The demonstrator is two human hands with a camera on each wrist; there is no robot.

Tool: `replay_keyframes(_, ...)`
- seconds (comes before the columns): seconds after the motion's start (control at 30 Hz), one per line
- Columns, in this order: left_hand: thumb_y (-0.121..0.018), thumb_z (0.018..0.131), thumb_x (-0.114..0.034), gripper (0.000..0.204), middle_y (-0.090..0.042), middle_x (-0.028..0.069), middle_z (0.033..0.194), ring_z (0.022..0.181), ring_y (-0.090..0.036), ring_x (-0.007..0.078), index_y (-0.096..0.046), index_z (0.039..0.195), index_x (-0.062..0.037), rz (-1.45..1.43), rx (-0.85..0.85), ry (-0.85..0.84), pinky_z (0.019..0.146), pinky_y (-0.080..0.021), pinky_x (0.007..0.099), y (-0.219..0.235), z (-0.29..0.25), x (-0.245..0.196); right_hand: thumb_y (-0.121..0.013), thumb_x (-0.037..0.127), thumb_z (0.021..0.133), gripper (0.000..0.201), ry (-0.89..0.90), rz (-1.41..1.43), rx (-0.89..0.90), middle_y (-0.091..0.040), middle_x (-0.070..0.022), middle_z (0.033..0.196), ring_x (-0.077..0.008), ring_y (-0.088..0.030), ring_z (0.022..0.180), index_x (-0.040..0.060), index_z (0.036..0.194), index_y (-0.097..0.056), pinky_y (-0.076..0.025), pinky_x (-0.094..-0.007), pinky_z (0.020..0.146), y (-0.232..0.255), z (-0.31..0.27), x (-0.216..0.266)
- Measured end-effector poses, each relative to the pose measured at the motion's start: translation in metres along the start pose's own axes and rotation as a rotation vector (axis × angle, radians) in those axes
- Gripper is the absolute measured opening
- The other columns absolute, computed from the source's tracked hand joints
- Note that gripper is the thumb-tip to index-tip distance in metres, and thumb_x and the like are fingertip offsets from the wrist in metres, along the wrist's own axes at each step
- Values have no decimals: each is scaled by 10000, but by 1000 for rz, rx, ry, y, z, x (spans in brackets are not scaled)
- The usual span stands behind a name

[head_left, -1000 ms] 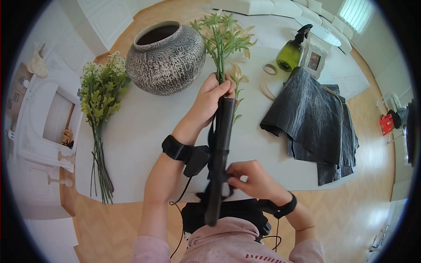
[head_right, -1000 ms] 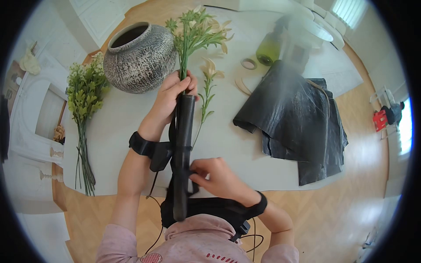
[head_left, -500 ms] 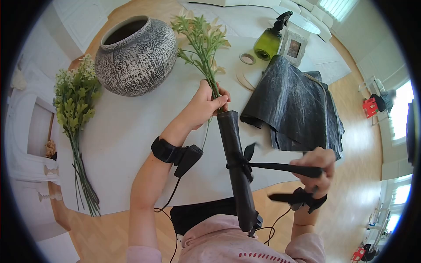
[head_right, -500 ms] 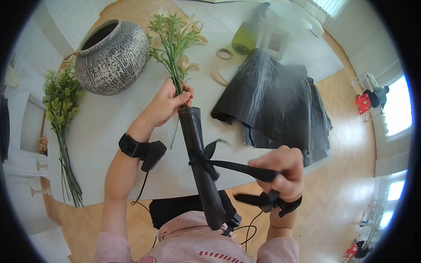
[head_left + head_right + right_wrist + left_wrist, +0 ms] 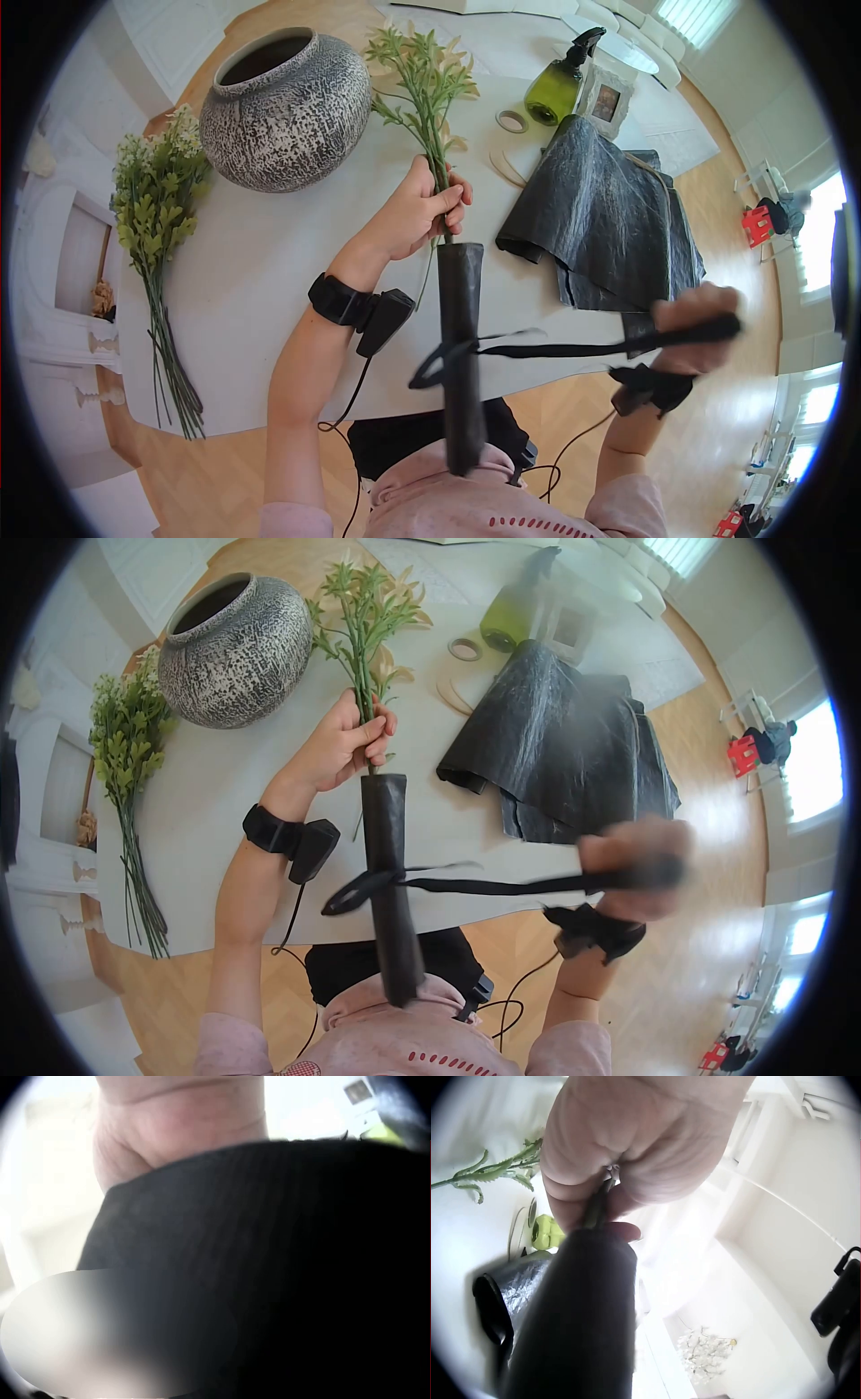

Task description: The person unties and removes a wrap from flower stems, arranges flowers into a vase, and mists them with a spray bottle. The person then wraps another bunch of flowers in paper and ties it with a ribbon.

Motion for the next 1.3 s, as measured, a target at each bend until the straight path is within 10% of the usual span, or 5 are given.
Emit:
replay_keyframes(0.3, -411, 876, -33, 196, -457, 63, 865, 602, -446, 90, -259, 985, -92, 4, 44, -14, 582, -424, 257, 1, 2, 1, -441, 47, 837, 178, -964, -588, 102, -425, -4, 549, -72, -416, 467, 28, 1014, -450, -353, -238, 457, -14, -34, -129)
replay_keyframes(0.53, -404, 882, -31, 167, -459, 47, 854, 591, -431, 74, -275, 971, -89, 12, 18, -7, 563, -420, 236, -2, -2, 0, -597, 10, 655, 319, -655, -1387, 865, -469, -67, 569, -276, -485, 490, 41, 943, -463, -396, -332, 470, -70, -57, -156)
replay_keyframes(0.87, -403, 878, -32, 190, -449, 60, 873, 591, -424, 79, -251, 980, -86, 34, 39, 14, 566, -421, 247, -3, 0, 4, -534, -2, 723, 77, -625, -887, 645, -537, -102, 675, -262, -549, 568, -14, 764, -471, -426, -305, 515, -74, -30, -122)
replay_keyframes(1.0, -400, 880, -32, 190, -446, 57, 874, 586, -415, 75, -251, 984, -86, 11, 44, 26, 562, -421, 244, -1, 0, 6, -399, 278, 904, 288, -689, -113, -170, -421, 2, 540, -82, -416, 426, 20, 793, -462, -301, -203, 381, -21, -23, -128)
replay_keyframes(1.3, -392, 891, -34, 126, -456, 33, 848, 573, -397, 54, -288, 949, -76, 15, 6, 33, 531, -390, 208, -2, -2, 4, -399, 449, 877, 362, -323, 447, -14, -242, 45, 477, -84, -236, 391, 114, 1010, -435, -209, -247, 378, -16, 9, -66)
Point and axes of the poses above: each hand's wrist, its own z-axis towards the middle knuckle, its own y-axis out of the back of the hand, x = y × z, the point moved 9 cm from there along z, towards the middle knuckle
